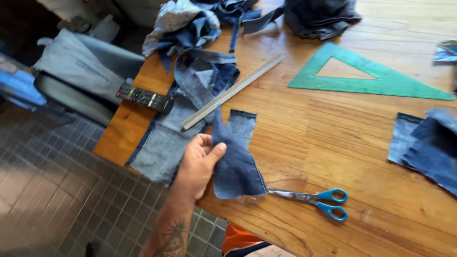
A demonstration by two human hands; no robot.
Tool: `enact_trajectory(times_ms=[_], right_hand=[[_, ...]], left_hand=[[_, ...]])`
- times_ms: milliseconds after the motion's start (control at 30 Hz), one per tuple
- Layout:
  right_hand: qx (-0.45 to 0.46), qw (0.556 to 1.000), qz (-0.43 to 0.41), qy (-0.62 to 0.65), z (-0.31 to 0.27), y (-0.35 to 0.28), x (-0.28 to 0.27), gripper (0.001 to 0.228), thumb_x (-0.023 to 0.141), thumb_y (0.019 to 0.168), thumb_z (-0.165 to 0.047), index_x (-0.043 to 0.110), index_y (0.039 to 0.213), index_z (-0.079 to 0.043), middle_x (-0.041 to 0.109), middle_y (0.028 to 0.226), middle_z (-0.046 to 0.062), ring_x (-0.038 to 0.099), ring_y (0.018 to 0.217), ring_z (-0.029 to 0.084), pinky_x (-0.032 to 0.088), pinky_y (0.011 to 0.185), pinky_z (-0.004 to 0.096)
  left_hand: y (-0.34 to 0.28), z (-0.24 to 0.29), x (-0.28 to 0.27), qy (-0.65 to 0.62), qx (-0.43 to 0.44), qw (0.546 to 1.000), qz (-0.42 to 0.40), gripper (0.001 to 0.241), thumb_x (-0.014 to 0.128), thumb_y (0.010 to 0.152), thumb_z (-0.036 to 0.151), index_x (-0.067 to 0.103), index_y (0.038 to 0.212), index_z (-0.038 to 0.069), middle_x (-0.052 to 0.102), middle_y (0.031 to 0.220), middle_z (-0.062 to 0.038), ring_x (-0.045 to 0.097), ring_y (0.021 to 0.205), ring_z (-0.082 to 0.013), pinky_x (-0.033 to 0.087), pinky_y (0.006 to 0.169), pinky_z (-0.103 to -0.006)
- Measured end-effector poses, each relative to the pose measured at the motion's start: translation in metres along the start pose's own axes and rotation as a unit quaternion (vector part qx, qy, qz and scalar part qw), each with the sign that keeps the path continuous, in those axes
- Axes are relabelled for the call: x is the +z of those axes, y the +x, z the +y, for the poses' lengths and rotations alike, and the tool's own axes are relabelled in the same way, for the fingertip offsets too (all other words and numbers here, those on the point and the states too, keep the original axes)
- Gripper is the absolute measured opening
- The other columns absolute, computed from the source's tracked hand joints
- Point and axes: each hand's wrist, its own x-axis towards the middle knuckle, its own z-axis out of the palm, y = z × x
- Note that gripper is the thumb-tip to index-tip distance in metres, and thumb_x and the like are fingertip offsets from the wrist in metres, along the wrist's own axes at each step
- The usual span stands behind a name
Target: The person cuts a long strip of denim fabric into smaller rectangular pieces using scissors. They then pick up a long piece of dark fabric, fold it, and use a seam ripper to remove stitches along the edge.
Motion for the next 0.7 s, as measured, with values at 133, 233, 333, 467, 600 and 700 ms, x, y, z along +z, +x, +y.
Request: enact_trajectory(times_ms=[133,233,333,467,600,700], right_hand=[[-0.477,0.655,0.084,-0.580,0.035,-0.145,0.141,0.066,0.087,0.059,-0.043,0.085,0.123,-0.032,0.084,0.143,0.002,0.085,0.117,0.035,0.067,0.107,0.059],[-0.651,0.615,-0.057,-0.442,-0.002,-0.143,0.271,0.038,0.062,0.114,-0.022,0.075,0.145,-0.005,0.078,0.146,0.016,0.078,0.131,0.038,0.063,0.111,0.052],[-0.612,0.576,-0.176,-0.513,0.056,-0.112,0.296,0.041,0.052,0.118,-0.025,0.071,0.150,-0.008,0.074,0.154,0.017,0.068,0.144,0.044,0.054,0.117,0.059],[-0.611,0.563,-0.180,-0.527,0.061,-0.106,0.294,0.044,0.054,0.118,-0.030,0.068,0.156,-0.012,0.071,0.160,0.012,0.064,0.150,0.043,0.053,0.118,0.059],[-0.582,0.669,-0.172,-0.429,0.044,-0.114,0.295,0.042,0.060,0.112,-0.024,0.072,0.149,-0.010,0.077,0.153,0.012,0.075,0.141,0.038,0.060,0.116,0.052],[-0.444,0.824,-0.073,-0.345,0.006,-0.139,0.254,0.046,0.073,0.093,-0.008,0.081,0.138,-0.015,0.088,0.139,0.004,0.089,0.118,0.018,0.071,0.081,0.034]], left_hand=[[-0.024,-0.013,-0.006,-0.014,-0.055,0.998,0.011,0.040,0.074,0.108,0.003,0.062,0.146,-0.001,0.090,0.102,-0.028,0.083,0.078,-0.0269,0.071,0.070,-0.0438],[-0.030,-0.039,-0.021,-0.063,-0.064,0.996,0.005,0.041,0.072,0.109,0.006,0.062,0.148,0.000,0.089,0.104,-0.026,0.082,0.081,-0.0255,0.069,0.071,-0.0442],[-0.044,-0.035,-0.024,-0.046,-0.051,0.997,0.023,0.051,0.074,0.107,0.015,0.063,0.153,-0.002,0.091,0.111,-0.023,0.081,0.095,-0.0202,0.066,0.089,-0.0364],[-0.051,-0.035,-0.031,-0.055,-0.034,0.998,0.009,0.051,0.073,0.108,0.016,0.063,0.155,-0.001,0.090,0.108,-0.020,0.078,0.097,-0.0161,0.062,0.096,-0.0327],[-0.046,-0.025,-0.033,-0.052,-0.037,0.997,-0.033,0.052,0.076,0.105,0.009,0.063,0.154,-0.004,0.091,0.113,-0.019,0.082,0.097,-0.0187,0.067,0.094,-0.0348],[-0.042,-0.002,-0.046,0.017,-0.014,0.999,-0.045,0.036,0.075,0.105,0.006,0.074,0.140,-0.001,0.092,0.117,-0.016,0.084,0.102,-0.0190,0.069,0.095,-0.0335]])
